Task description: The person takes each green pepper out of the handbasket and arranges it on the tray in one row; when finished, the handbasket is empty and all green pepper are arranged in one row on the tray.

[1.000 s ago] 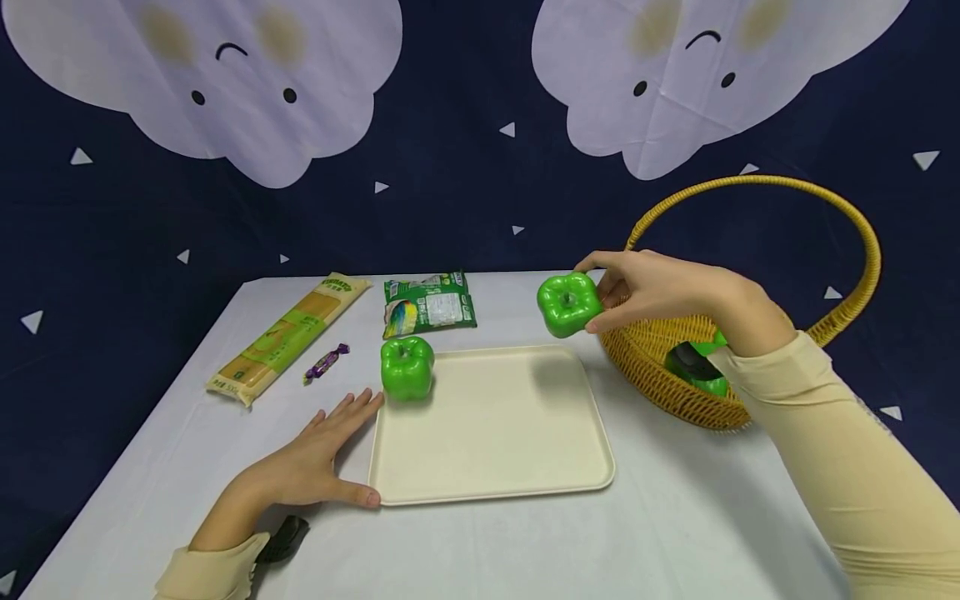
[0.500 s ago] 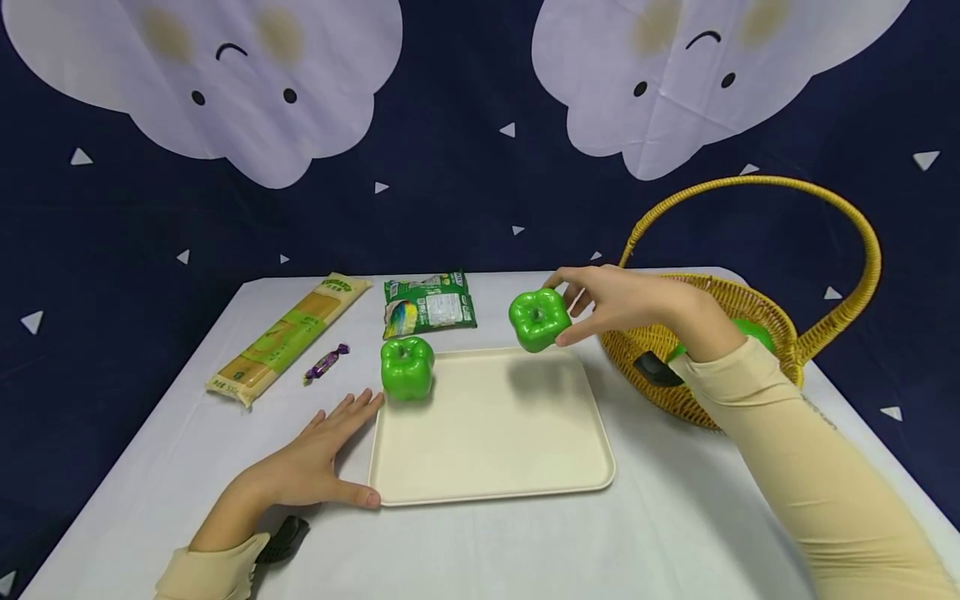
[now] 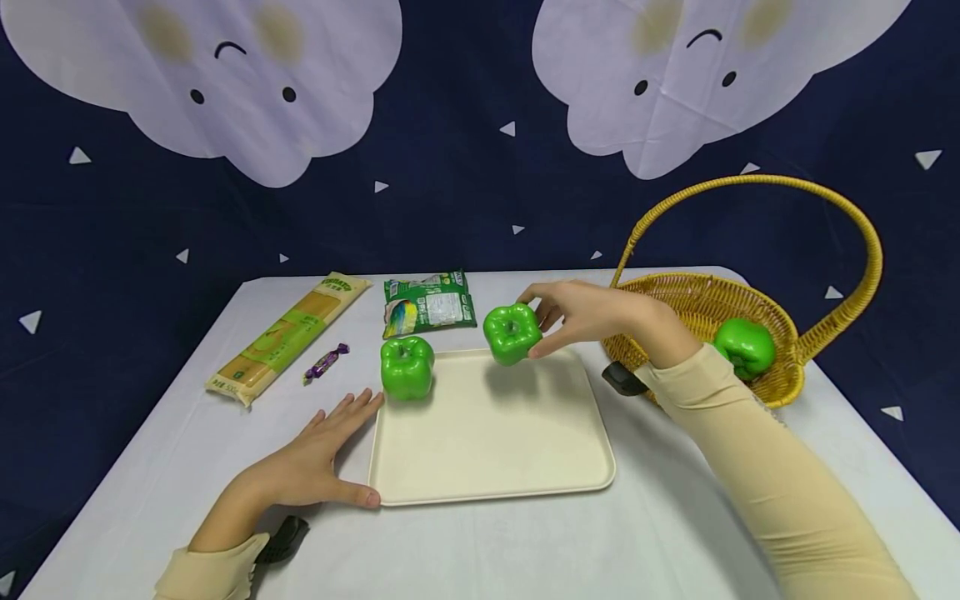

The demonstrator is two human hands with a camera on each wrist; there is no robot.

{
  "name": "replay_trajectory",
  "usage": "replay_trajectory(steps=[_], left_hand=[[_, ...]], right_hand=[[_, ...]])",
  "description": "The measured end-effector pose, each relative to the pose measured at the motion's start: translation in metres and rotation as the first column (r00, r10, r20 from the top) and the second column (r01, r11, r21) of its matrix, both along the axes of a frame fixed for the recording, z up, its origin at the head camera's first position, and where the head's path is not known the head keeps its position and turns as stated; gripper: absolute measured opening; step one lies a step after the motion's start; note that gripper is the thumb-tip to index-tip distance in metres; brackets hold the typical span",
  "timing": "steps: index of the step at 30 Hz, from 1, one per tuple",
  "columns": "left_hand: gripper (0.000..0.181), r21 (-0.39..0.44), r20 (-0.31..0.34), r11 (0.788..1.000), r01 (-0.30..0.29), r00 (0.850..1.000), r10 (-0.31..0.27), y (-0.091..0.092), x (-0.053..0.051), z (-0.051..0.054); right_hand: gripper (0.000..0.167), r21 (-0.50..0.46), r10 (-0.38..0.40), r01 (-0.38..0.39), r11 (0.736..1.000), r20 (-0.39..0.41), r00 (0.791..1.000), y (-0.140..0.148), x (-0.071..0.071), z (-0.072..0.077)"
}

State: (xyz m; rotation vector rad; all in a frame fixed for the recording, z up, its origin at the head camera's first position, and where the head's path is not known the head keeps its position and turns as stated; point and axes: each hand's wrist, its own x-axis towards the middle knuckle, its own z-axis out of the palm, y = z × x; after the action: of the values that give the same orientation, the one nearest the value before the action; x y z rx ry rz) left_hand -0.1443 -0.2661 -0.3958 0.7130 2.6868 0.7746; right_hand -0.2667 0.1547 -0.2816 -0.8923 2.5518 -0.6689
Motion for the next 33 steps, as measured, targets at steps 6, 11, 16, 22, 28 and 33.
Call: replay_trajectory(steps=[6, 11, 16, 22, 28, 33], left_hand=[[0.135, 0.000, -0.001, 1.000, -0.001, 1.000, 0.001, 0.000, 0.000, -0.001], [0.135, -0.010, -0.005, 1.000, -0.004, 1.000, 0.004, 0.000, 0.000, -0.001], [0.136, -0.021, -0.013, 1.000, -0.007, 1.000, 0.007, 0.000, 0.000, -0.001], [0.136, -0.017, -0.015, 1.000, -0.006, 1.000, 0.006, 0.000, 0.000, -0.001], [0.136, -0.017, -0.015, 1.000, -0.007, 1.000, 0.007, 0.000, 0.000, -0.001], [0.136, -0.019, -0.007, 1.000, -0.011, 1.000, 0.011, 0.001, 0.001, 0.000]], right_hand=[[0.072, -0.021, 0.014, -0.013, 1.000, 0.047, 0.999, -0.009, -0.003, -0.008], [0.073, -0.043, 0.016, -0.013, 0.999, 0.076, 0.997, -0.015, -0.006, -0.013], [0.073, -0.072, 0.018, -0.010, 0.997, 0.105, 0.994, -0.019, -0.008, -0.017], [0.072, -0.094, 0.027, -0.014, 0.996, 0.137, 0.990, -0.025, -0.010, -0.026], [0.071, -0.101, 0.041, -0.025, 0.995, 0.160, 0.986, -0.030, -0.011, -0.034], [0.071, -0.092, 0.033, -0.017, 0.996, 0.180, 0.983, -0.034, -0.011, -0.040]])
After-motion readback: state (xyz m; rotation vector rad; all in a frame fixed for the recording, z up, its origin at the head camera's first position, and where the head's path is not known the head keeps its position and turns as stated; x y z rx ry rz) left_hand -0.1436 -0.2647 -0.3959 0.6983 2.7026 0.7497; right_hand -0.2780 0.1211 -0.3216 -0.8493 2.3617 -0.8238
